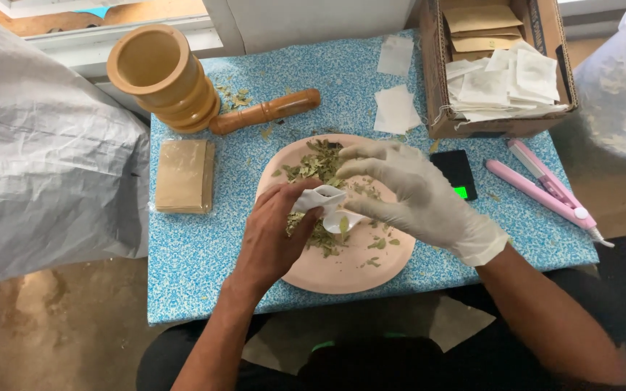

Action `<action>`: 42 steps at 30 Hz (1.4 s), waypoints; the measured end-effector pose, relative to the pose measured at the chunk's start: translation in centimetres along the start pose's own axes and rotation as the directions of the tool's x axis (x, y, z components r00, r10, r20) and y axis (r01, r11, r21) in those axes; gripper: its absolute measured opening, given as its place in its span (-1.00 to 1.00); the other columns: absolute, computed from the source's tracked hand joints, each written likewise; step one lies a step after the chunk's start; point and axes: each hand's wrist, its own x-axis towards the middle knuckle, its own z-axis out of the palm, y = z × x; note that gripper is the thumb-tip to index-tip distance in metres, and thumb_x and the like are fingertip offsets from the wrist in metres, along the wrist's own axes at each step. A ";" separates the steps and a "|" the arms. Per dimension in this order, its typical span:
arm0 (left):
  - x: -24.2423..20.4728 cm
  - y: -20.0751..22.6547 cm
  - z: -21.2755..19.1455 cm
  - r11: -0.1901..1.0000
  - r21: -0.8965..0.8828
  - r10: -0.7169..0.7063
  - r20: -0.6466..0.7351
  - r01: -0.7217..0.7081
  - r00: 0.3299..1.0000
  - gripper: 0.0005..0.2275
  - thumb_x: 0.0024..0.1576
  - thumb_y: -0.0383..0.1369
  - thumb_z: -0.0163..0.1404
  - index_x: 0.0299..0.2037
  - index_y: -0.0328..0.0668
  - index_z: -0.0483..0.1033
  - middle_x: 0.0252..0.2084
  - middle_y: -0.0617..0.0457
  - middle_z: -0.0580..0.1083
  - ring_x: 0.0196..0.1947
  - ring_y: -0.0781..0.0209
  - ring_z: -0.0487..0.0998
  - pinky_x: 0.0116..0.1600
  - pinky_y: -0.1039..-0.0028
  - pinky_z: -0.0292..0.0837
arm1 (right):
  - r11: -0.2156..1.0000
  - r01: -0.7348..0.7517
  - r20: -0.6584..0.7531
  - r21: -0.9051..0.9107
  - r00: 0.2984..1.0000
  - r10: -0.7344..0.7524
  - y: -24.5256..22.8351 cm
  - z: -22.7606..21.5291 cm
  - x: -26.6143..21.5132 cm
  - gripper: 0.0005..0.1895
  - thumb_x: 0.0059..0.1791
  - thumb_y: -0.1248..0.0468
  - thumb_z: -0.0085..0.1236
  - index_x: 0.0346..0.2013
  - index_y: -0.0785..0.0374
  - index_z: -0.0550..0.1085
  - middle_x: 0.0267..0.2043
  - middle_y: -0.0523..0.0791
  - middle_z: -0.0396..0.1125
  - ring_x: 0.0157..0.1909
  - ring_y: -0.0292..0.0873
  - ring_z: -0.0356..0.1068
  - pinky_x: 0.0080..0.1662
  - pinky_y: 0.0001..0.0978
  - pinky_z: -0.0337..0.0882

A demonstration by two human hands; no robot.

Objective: Filling small tea bags with dried herbs using a spoon and sealing them with a handheld heat sealer.

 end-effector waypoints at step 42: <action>1.1 0.3 -5.2 0.995 -0.024 -0.101 -0.182 0.098 0.978 -0.65 0.36 -0.47 0.25 0.31 -0.14 0.47 0.20 -0.03 0.63 0.24 -0.21 0.66 0.58 -0.25 0.23 | 0.746 0.393 0.378 -0.538 0.903 -0.203 10.2 8.0 -3.1 -0.82 0.07 0.08 0.39 -0.21 -0.08 0.50 0.00 -0.25 0.40 0.39 0.04 0.40 0.32 0.10 0.43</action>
